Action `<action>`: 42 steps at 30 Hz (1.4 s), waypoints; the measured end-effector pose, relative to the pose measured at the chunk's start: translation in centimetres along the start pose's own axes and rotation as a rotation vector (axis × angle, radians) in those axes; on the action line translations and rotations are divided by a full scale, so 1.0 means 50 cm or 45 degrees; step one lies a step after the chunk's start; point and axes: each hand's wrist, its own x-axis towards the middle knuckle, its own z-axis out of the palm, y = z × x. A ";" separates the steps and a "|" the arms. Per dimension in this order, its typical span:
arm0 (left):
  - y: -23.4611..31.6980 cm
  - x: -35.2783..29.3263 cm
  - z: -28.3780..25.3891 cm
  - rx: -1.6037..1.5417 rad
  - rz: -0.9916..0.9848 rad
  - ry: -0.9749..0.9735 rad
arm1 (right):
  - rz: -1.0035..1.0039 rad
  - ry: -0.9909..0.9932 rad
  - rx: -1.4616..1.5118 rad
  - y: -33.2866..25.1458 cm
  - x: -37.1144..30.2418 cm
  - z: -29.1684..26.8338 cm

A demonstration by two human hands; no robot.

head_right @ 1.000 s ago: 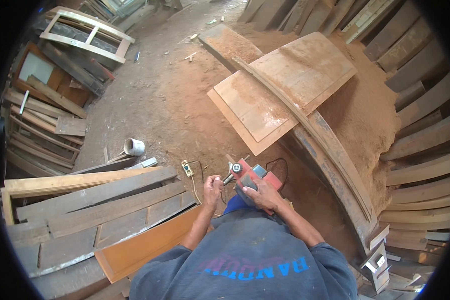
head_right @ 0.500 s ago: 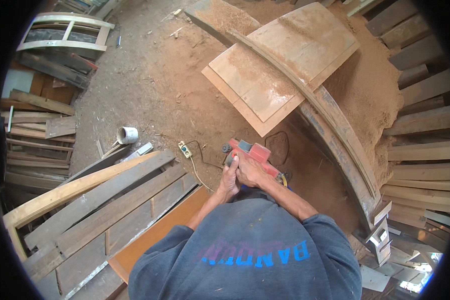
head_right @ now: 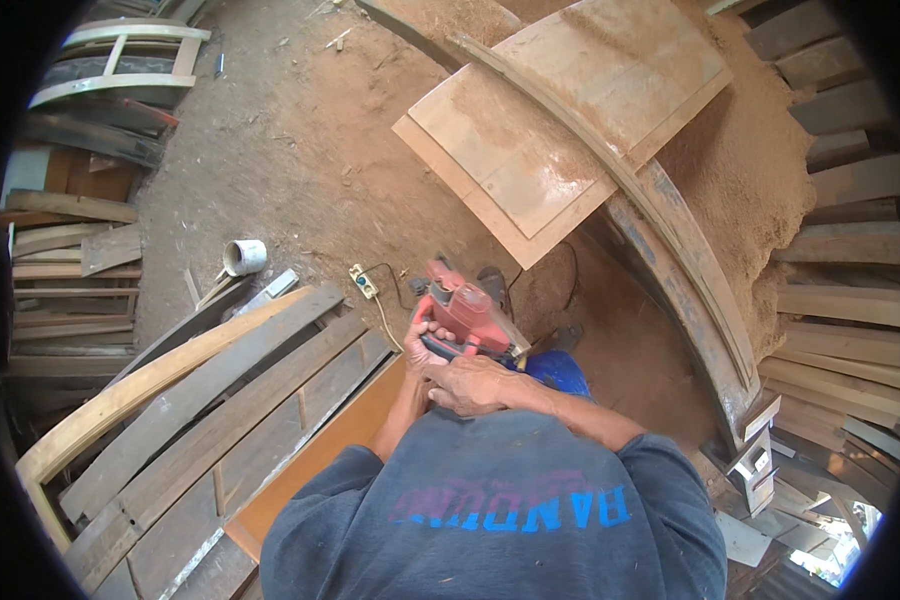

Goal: The person positions a wooden board on a workbench, picks up an electric sander, and sands the board.

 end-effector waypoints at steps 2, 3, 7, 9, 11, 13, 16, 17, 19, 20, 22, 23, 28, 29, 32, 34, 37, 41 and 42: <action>0.038 0.014 -0.034 -0.019 -0.037 -0.051 | 0.012 0.069 0.092 0.022 -0.004 -0.002; 0.057 0.015 -0.050 -0.019 -0.023 -0.106 | 0.097 0.051 0.112 0.035 -0.004 -0.006; 0.109 -0.004 -0.072 -0.012 0.040 -0.142 | 0.106 0.238 0.128 0.093 -0.024 -0.019; 0.119 -0.012 -0.066 -0.049 0.027 -0.158 | 0.169 0.255 0.137 0.105 -0.032 -0.030; 0.120 -0.015 -0.043 0.004 0.050 -0.231 | 0.227 0.355 0.159 0.120 -0.044 -0.031; 0.122 -0.006 -0.022 0.085 0.054 -0.141 | 0.252 0.395 0.129 0.131 -0.045 -0.035; 0.158 0.039 -0.057 0.203 0.029 -0.166 | 0.378 0.364 0.075 0.112 -0.051 -0.069; 0.162 0.057 -0.056 0.264 0.032 -0.066 | 0.418 0.431 0.063 0.124 -0.048 -0.068; 0.166 0.092 -0.056 0.394 0.002 0.090 | 0.518 0.568 0.061 0.158 -0.078 -0.062; 0.168 0.115 -0.061 0.461 -0.028 0.149 | 0.543 0.650 0.101 0.168 -0.100 -0.062; 0.164 0.145 -0.070 0.523 -0.101 0.181 | 0.601 0.793 0.160 0.202 -0.153 -0.047; 0.159 0.157 -0.068 0.536 -0.083 0.262 | 0.680 0.878 0.195 0.223 -0.183 -0.036; 0.133 0.184 -0.057 0.497 -0.081 0.647 | 1.011 1.354 0.329 0.332 -0.357 0.048; 0.126 0.182 -0.054 0.529 -0.064 0.641 | 1.020 1.506 0.266 0.379 -0.394 0.082; 0.083 0.182 -0.030 0.610 -0.040 0.587 | 1.324 1.708 -0.063 0.491 -0.564 0.162; 0.025 0.191 -0.010 0.667 -0.059 0.531 | 1.616 1.633 -0.290 0.606 -0.704 0.254; -0.057 0.168 0.026 0.711 -0.059 0.433 | 1.831 1.700 -0.233 0.786 -0.886 0.379; -0.137 0.081 0.047 0.717 -0.038 0.201 | 2.040 1.984 -0.018 0.979 -1.015 0.430; -0.174 0.065 0.049 0.691 -0.009 0.183 | 2.032 2.010 0.444 1.027 -1.048 0.444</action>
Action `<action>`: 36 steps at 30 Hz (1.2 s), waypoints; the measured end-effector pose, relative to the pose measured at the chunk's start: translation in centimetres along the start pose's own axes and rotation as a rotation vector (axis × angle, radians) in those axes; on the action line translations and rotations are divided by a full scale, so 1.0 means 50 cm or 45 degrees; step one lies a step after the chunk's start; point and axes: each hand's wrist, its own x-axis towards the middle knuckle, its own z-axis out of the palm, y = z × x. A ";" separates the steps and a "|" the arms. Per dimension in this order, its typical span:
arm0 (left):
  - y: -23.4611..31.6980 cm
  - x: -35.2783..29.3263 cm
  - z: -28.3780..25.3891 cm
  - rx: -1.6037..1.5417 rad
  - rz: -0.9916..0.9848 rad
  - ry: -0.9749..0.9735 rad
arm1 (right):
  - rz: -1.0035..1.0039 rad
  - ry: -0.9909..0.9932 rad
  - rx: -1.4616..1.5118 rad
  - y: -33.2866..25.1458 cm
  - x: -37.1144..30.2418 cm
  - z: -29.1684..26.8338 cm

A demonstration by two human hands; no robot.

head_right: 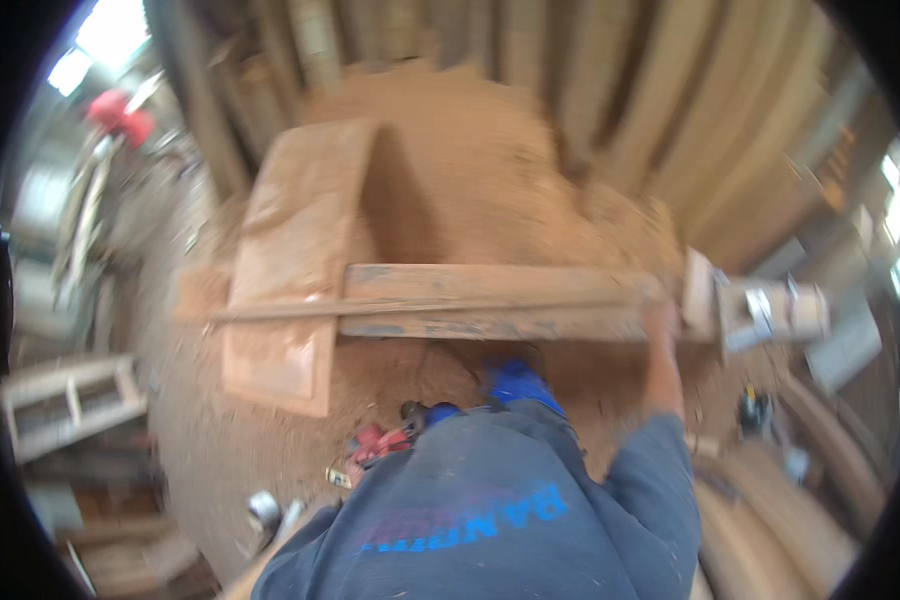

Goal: The person positions a wooden board on a workbench, picks up an electric sander, and sands the board.

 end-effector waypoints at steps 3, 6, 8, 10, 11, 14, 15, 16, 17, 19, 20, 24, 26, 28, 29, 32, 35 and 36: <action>-0.152 0.040 0.115 -0.299 -0.054 0.204 | -0.333 0.039 -0.239 0.326 0.168 0.012; -0.219 -0.003 0.100 -0.377 0.121 0.221 | -0.470 -0.020 0.241 0.324 0.165 0.064; -0.256 -0.055 0.046 -0.469 0.261 0.300 | 0.086 -0.332 -0.179 0.138 0.108 0.026; -0.315 -0.052 0.031 -0.542 0.201 0.287 | 0.184 -0.249 -0.194 0.143 0.130 0.017; -0.337 -0.033 0.034 -0.562 0.124 0.293 | 0.157 -0.213 -0.222 0.196 0.157 0.041; -0.394 0.005 -0.021 -0.643 0.081 0.282 | 0.016 -0.239 -0.280 0.212 0.174 0.058; -0.409 0.011 -0.036 -0.653 0.086 0.268 | -0.078 -0.301 -0.334 0.197 0.147 0.044; -0.424 0.009 -0.047 -0.649 0.140 0.318 | -0.085 -0.291 -0.330 0.164 0.120 0.010; -0.438 -0.006 -0.064 -0.672 0.202 0.376 | 0.002 -0.321 -0.238 0.104 0.095 -0.038; -0.453 -0.034 -0.069 -0.787 0.149 0.433 | 0.068 -0.316 -0.154 0.038 0.098 -0.093; -0.458 -0.040 -0.079 -0.859 0.104 0.505 | -0.038 -0.243 -0.171 0.021 0.114 -0.100; -0.439 -0.041 -0.107 -1.019 0.072 0.569 | -0.311 -0.111 -0.139 -0.136 0.182 -0.120; -0.430 -0.030 -0.123 -1.113 0.086 0.588 | -0.529 0.204 0.048 -0.222 0.231 -0.080; -0.439 0.029 -0.172 -1.229 0.129 0.555 | -0.709 0.162 0.331 -0.320 0.235 -0.044; -0.451 0.034 -0.209 -1.364 0.202 0.546 | -0.755 -0.192 0.445 -0.453 0.155 -0.079; -0.426 0.050 -0.233 -1.344 0.112 0.554 | -0.460 -0.966 1.193 -0.670 0.007 -0.082; -0.391 0.069 -0.266 -1.490 0.067 0.537 | -0.730 -1.352 1.383 -0.862 -0.195 -0.062; -0.371 0.077 -0.274 -1.489 0.064 0.535 | -0.918 -1.261 1.315 -0.914 -0.259 -0.050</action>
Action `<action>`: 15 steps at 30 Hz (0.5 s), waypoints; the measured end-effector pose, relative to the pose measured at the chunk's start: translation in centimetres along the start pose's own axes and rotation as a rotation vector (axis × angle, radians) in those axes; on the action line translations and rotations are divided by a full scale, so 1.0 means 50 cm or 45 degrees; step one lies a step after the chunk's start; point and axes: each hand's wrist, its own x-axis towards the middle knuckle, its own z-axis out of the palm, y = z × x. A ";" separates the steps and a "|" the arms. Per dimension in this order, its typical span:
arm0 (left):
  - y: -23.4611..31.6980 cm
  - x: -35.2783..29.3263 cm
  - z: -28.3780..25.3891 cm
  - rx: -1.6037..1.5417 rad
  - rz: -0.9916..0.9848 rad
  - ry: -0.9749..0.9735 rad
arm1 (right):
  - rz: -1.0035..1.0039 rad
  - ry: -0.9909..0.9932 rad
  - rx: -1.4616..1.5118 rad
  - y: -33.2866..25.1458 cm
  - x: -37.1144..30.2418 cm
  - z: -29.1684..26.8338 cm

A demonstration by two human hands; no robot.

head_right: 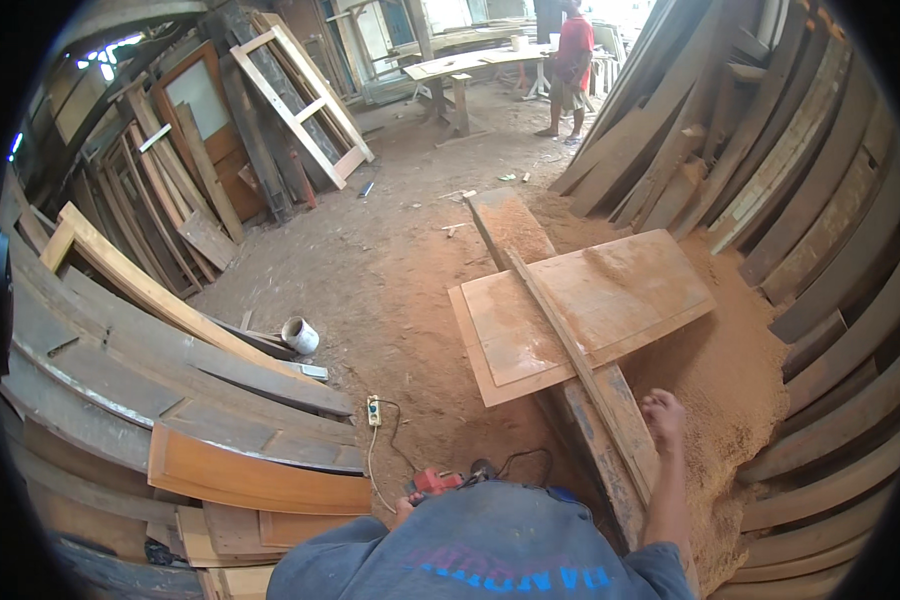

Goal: The person positions a wooden board on a workbench, picks up an electric sander, and sands the board.

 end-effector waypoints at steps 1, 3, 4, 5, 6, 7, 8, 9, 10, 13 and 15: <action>0.012 0.003 0.009 -0.002 0.010 -0.008 | -0.123 -0.036 -0.151 -0.013 0.019 0.073; 0.040 0.001 0.036 0.049 0.078 -0.062 | -0.297 -0.159 -0.458 -0.069 0.010 0.225; 0.051 -0.003 0.048 0.100 0.128 -0.095 | -0.319 -0.207 -0.553 -0.094 0.006 0.286; 0.062 -0.027 0.070 0.166 0.192 -0.126 | -0.337 -0.252 -0.647 -0.117 -0.002 0.340; 0.072 -0.049 0.077 0.216 0.266 -0.161 | -0.386 -0.251 -0.739 -0.156 -0.033 0.402; 0.083 -0.071 0.088 0.284 0.351 -0.197 | -0.439 -0.251 -0.832 -0.185 -0.062 0.446; 0.095 -0.087 0.097 0.351 0.416 -0.238 | -0.431 -0.246 -0.835 -0.174 -0.063 0.464; 0.107 -0.103 0.114 0.398 0.457 -0.264 | -0.483 -0.322 -0.775 -0.153 -0.054 0.478; 0.121 -0.124 0.136 0.415 0.445 -0.272 | -0.532 -0.395 -0.717 -0.140 -0.054 0.492; 0.173 -0.176 0.153 0.376 0.314 -0.319 | -0.427 -0.530 -0.496 -0.170 -0.118 0.531; 0.178 -0.215 0.136 0.417 0.345 -0.404 | -0.361 -0.679 -0.280 -0.169 -0.141 0.552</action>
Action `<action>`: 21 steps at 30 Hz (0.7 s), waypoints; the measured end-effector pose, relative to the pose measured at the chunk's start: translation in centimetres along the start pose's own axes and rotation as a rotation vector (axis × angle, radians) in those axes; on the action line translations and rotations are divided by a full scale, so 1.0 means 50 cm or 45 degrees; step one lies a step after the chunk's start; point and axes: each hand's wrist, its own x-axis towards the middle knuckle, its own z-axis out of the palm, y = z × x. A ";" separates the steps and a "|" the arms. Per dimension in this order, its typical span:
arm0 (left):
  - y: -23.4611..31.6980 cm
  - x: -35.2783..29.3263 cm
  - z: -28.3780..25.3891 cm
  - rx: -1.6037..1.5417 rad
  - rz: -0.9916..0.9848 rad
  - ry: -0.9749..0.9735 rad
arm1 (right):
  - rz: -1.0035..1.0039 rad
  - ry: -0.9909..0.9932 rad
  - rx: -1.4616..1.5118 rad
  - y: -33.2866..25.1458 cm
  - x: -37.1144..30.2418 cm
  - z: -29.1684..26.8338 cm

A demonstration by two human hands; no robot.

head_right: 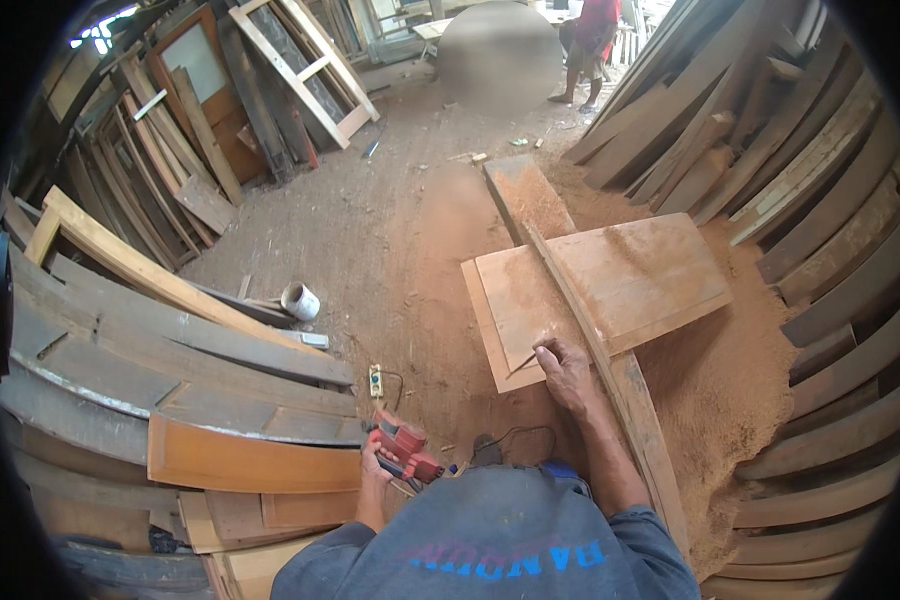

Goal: The person positions a wooden board on a workbench, picks up an electric sander, and sands the board.

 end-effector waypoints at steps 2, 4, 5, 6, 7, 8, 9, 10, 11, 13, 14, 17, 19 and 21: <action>0.025 -0.057 0.047 0.141 -0.009 -0.196 | 0.037 -0.007 -0.048 0.021 0.006 -0.003; 0.040 -0.101 0.063 0.183 0.006 -0.395 | -0.009 -0.045 -0.248 0.039 0.016 0.004; 0.045 -0.106 0.055 0.179 -0.029 -0.513 | -0.005 -0.077 -0.309 0.010 0.014 0.022; 0.048 -0.109 0.039 0.170 -0.068 -0.628 | -0.074 -0.112 -0.451 -0.026 0.008 0.038; 0.046 -0.117 0.040 0.195 -0.127 -0.655 | -0.117 -0.184 -0.478 -0.012 0.007 0.040; 0.041 -0.123 0.038 0.209 -0.173 -0.681 | -0.050 -0.272 -0.389 -0.035 0.000 0.056; 0.036 -0.137 0.052 0.282 -0.184 -0.689 | 0.060 -0.309 -0.311 -0.036 -0.002 0.072; 0.035 -0.154 0.075 0.359 -0.197 -0.713 | 0.043 -0.352 -0.293 -0.017 -0.003 0.082; 0.037 -0.164 0.083 0.352 -0.205 -0.684 | 0.015 -0.403 -0.269 0.002 -0.003 0.096; 0.039 -0.171 0.096 0.388 -0.121 -0.731 | 0.087 -0.504 -0.253 0.018 -0.009 0.124; 0.042 -0.176 0.111 0.397 -0.114 -0.757 | 0.142 -0.577 -0.242 0.023 -0.011 0.133; 0.040 -0.192 0.113 0.397 -0.128 -0.692 | 0.240 -0.694 -0.260 0.025 -0.024 0.165; 0.035 -0.179 0.087 0.372 -0.174 -0.694 | 0.125 -0.681 -0.268 0.037 -0.036 0.186; 0.031 -0.174 0.081 0.320 -0.201 -0.652 | 0.082 -0.712 -0.270 0.066 -0.040 0.203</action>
